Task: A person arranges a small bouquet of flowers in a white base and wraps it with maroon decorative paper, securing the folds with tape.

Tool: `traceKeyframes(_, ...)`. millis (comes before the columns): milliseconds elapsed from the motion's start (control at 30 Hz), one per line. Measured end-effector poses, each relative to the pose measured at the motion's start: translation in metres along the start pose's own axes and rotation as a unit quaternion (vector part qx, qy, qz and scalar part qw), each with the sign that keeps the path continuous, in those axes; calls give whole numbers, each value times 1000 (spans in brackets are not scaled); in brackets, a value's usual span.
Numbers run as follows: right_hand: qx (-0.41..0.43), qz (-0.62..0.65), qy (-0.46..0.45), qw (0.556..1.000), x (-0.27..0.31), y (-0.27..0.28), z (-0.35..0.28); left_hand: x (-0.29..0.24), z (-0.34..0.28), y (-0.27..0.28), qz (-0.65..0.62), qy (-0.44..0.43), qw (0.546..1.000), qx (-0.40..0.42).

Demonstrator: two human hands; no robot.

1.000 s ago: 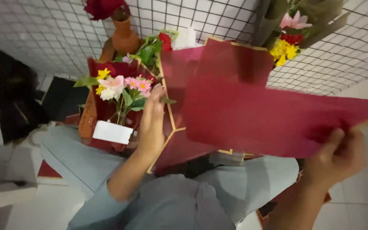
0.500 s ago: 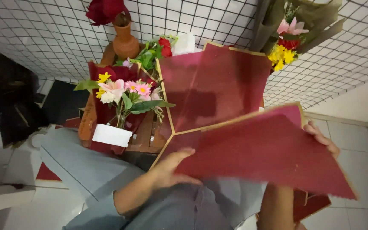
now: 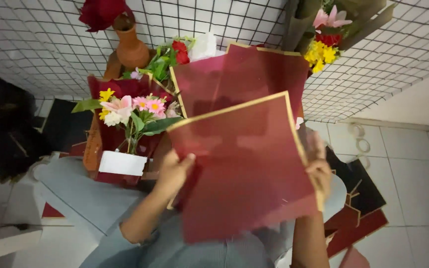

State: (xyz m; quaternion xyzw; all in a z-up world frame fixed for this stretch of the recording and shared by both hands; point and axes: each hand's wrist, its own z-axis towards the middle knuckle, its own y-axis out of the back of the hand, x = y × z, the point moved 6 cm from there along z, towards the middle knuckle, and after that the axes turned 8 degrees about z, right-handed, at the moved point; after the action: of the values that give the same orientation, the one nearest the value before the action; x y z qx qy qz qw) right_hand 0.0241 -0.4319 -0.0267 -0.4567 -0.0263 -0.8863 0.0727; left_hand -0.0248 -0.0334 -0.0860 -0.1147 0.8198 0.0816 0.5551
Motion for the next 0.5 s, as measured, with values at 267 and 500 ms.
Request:
traceKeyframes(267,-54,292,-349,889,-72,-24,-13,-37,21,37,61,-27,998,-14)
traceKeyframes(500,-41,67,-386,919,-66,-39,-6,-62,15,44,13,-38,999,-26)
